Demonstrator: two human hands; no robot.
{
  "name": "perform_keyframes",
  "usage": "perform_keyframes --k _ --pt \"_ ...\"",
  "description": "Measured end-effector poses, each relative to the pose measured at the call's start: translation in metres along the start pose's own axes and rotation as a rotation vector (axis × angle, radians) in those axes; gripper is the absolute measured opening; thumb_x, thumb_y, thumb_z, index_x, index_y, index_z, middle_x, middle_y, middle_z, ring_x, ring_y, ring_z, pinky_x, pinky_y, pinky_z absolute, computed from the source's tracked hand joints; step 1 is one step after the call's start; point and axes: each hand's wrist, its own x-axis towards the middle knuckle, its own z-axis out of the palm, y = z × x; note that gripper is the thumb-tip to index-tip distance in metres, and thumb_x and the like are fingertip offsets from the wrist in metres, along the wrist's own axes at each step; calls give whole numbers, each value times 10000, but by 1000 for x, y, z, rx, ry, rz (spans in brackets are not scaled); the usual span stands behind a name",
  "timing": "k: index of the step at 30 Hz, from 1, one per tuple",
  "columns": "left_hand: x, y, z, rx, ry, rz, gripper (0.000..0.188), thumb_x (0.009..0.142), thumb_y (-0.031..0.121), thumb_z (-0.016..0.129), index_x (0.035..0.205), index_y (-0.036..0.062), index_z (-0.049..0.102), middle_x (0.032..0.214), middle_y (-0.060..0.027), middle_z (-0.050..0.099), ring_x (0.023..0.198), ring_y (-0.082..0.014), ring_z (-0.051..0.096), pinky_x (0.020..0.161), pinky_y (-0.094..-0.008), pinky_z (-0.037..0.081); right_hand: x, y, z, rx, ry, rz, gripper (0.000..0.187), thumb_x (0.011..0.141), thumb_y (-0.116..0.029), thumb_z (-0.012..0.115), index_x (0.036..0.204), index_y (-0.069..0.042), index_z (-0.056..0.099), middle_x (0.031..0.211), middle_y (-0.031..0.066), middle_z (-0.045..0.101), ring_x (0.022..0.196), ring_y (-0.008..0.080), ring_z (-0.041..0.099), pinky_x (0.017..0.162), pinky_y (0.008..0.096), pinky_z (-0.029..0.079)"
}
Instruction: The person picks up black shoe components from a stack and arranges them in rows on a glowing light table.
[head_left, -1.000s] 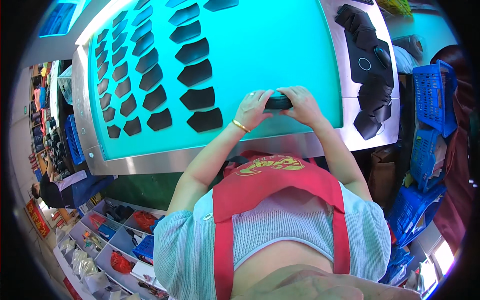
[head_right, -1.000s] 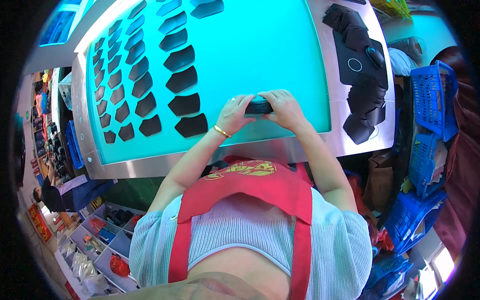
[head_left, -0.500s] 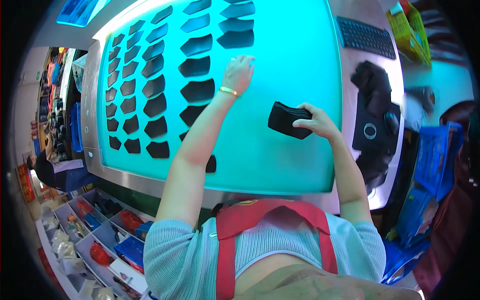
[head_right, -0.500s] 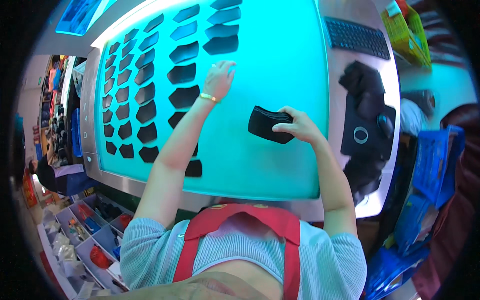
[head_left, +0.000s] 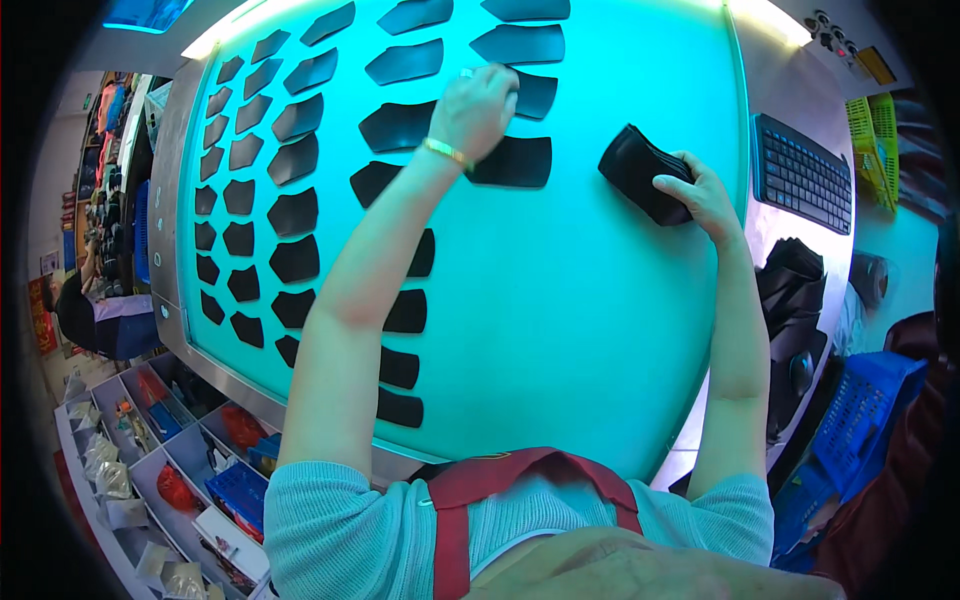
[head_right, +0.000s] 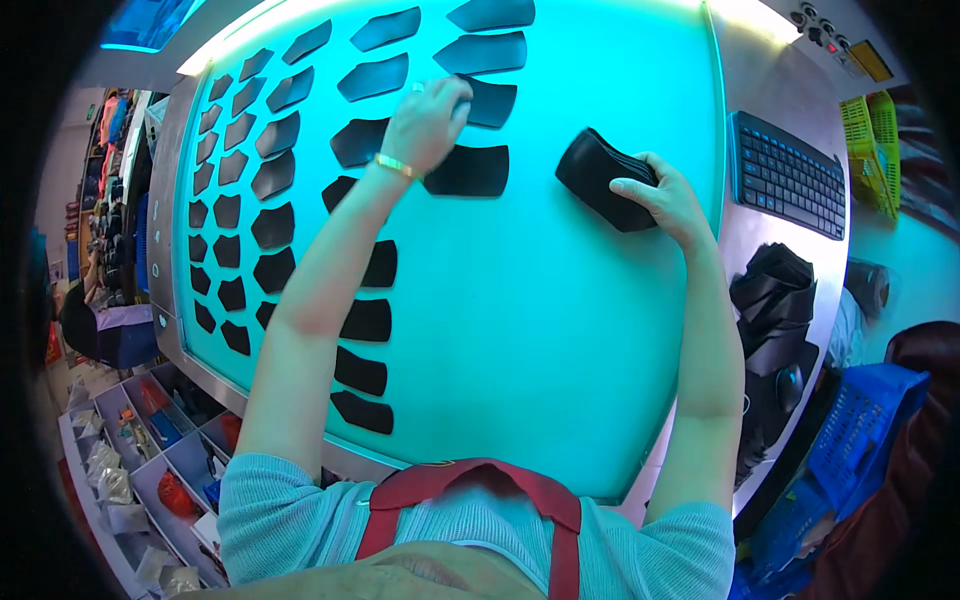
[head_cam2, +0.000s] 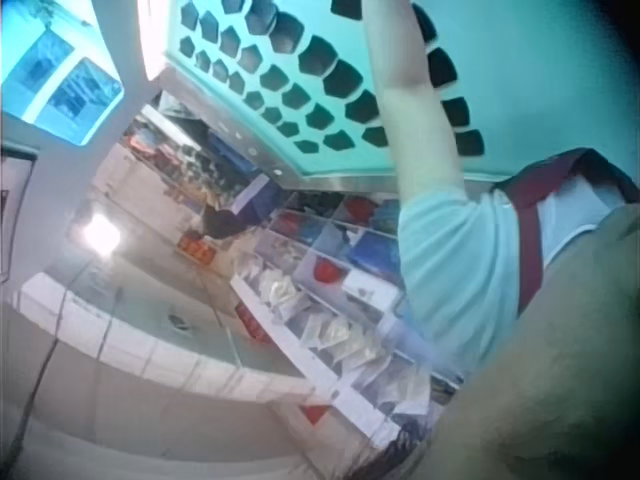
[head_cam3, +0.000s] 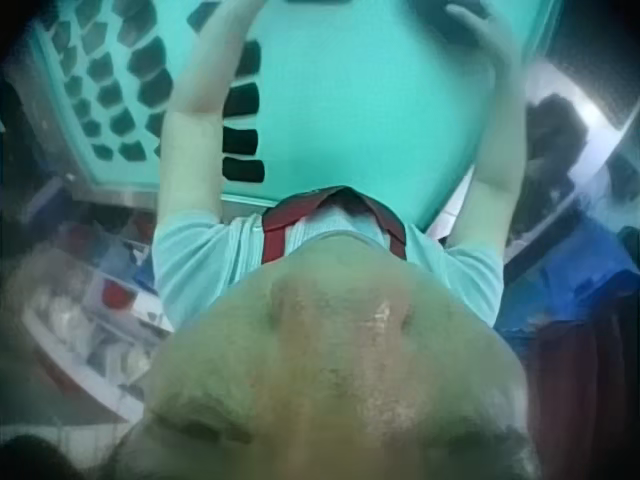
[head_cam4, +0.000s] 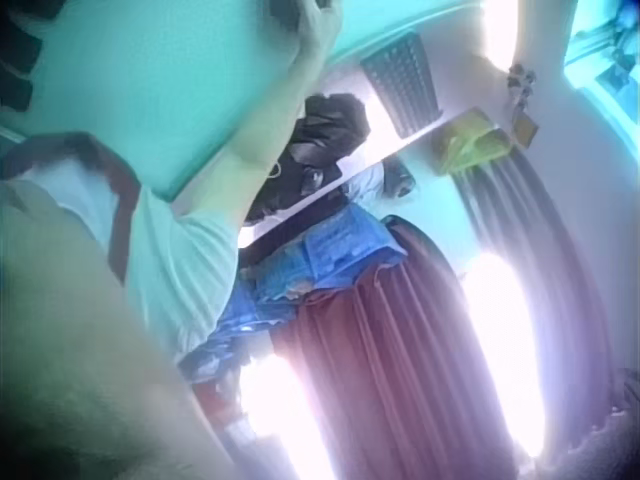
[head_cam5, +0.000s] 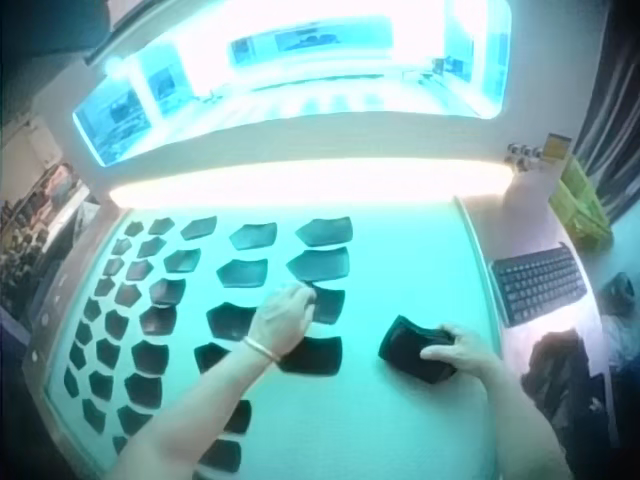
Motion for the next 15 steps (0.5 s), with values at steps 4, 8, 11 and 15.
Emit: perform_keyframes --k 4,8,11,15 --pt "31 -44 19 93 -163 -186 349 875 296 723 1150 109 618 1200 -103 623 1153 -322 596 985 -465 464 -2 4 3 -30 22 -28 439 815 -276 849 1135 -48 652 964 0 663 878 98 606 798 262 488" --pt "19 -37 22 59 -275 -264 361 879 318 709 1151 95 629 1218 -121 623 1180 -341 576 1025 -460 440 -6 5 -3 -59 1 -18 445 809 -275 853 1134 -48 651 972 1 668 892 96 605 807 261 486" --pt "13 -35 11 62 -313 -273 337 882 301 699 1134 86 636 1226 -129 619 1187 -347 570 1022 -454 441 -5 -4 2 -33 -38 22 437 803 -264 857 1129 -54 656 962 -2 666 890 95 602 813 260 482" --pt "22 9 -2 -93 27 -12 649 793 436 812 1291 110 554 1299 -141 584 1229 -355 522 1054 -470 392 -9 -17 9 -83 9 -127 383 836 -235 830 1112 -36 653 936 1 664 884 111 612 828 279 490"
